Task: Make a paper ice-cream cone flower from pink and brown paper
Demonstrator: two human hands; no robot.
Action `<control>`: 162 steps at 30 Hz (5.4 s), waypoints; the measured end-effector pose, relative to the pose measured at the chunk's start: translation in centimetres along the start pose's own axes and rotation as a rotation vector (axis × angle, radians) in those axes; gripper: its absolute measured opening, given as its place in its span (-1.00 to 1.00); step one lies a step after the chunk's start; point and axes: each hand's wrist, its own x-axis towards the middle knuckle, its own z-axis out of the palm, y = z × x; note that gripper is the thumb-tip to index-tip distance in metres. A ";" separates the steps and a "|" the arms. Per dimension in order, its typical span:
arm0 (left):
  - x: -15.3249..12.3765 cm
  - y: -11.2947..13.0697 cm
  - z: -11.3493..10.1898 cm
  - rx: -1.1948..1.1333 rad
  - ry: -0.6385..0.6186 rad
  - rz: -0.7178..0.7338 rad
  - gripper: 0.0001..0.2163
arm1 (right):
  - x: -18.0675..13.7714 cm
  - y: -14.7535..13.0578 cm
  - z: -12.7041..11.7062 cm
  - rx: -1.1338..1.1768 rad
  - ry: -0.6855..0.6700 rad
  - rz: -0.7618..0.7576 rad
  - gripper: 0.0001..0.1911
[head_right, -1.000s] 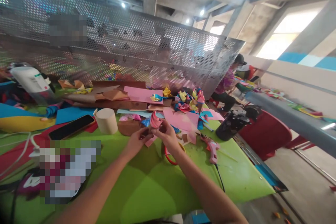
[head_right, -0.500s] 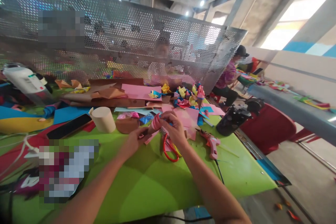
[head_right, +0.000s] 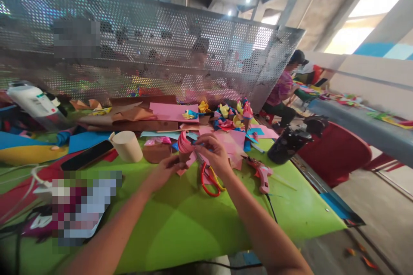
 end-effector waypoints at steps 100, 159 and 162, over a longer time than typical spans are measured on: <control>-1.7 2.0 0.2 0.212 0.136 0.525 -0.82 | -1.9 -6.2 -3.1 -0.473 -0.056 -0.247 -0.75; -1.9 2.0 0.7 0.099 -0.039 0.377 -0.80 | -6.9 -8.6 -4.1 -0.550 -0.402 -0.065 -0.63; -1.8 1.8 0.6 0.121 -0.037 0.397 -0.80 | -6.8 -8.7 -4.2 -0.532 -0.418 -0.070 -0.64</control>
